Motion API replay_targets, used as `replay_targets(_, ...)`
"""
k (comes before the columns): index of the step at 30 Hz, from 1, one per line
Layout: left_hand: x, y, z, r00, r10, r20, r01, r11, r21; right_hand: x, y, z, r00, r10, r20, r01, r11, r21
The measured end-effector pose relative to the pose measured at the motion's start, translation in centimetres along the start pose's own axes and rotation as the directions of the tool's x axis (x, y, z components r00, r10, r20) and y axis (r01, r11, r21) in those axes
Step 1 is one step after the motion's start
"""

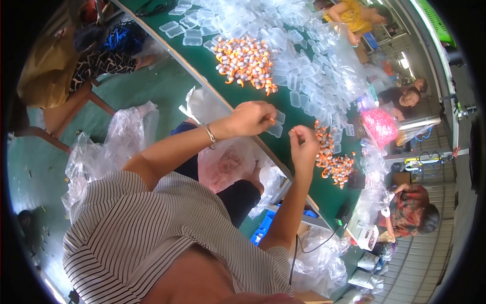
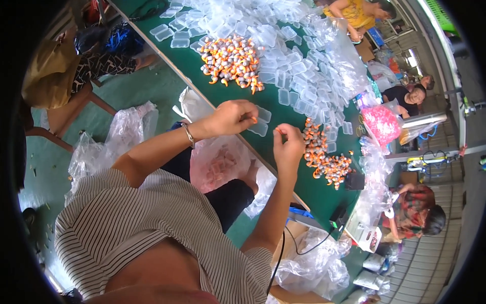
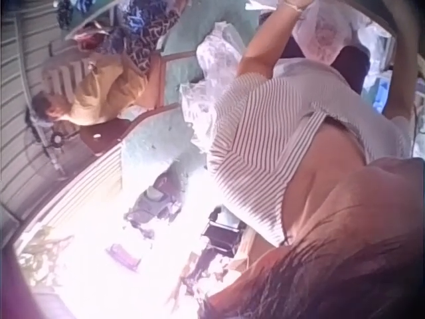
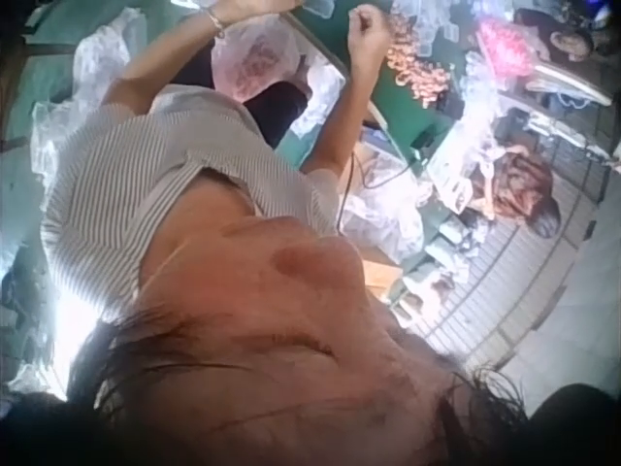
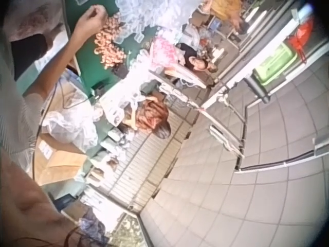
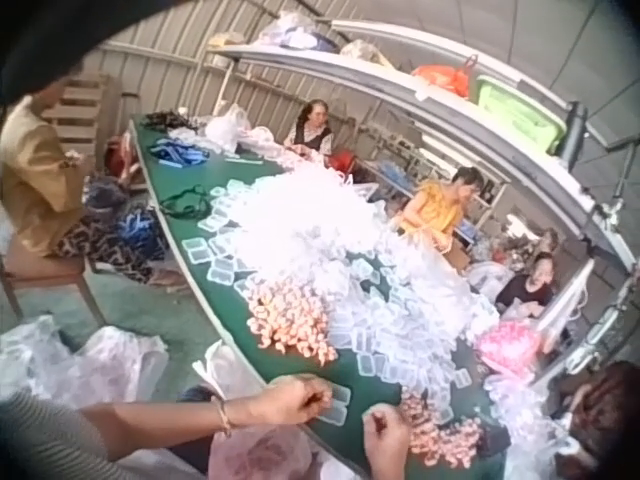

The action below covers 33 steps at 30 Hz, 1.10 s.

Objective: The person places small orange and white parts into clear plastic containers by hand, then closes the lids.

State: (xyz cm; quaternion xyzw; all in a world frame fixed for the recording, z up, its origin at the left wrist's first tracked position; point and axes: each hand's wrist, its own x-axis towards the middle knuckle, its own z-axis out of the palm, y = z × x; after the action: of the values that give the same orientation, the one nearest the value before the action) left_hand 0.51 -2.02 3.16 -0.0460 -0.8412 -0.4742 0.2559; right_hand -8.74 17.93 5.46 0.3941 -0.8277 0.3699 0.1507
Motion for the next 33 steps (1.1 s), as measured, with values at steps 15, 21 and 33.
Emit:
replay_targets(15,-0.1,-0.5,2.6,0.994,0.065,-0.091,-0.034,0.951,0.308,1.6,-2.4,2.2,0.958,0.053,0.280,-0.026,0.995,-0.099)
replay_targets(21,-0.5,0.0,2.0,0.996,0.086,-0.019,-0.077,0.954,0.290,3.1,1.5,3.0,0.985,-0.086,0.149,0.101,0.990,-0.095)
replay_targets(33,0.1,-0.3,1.3,0.988,0.109,0.107,-0.142,0.916,0.374,5.5,4.6,4.0,0.912,-0.045,0.407,-0.067,0.964,0.258)
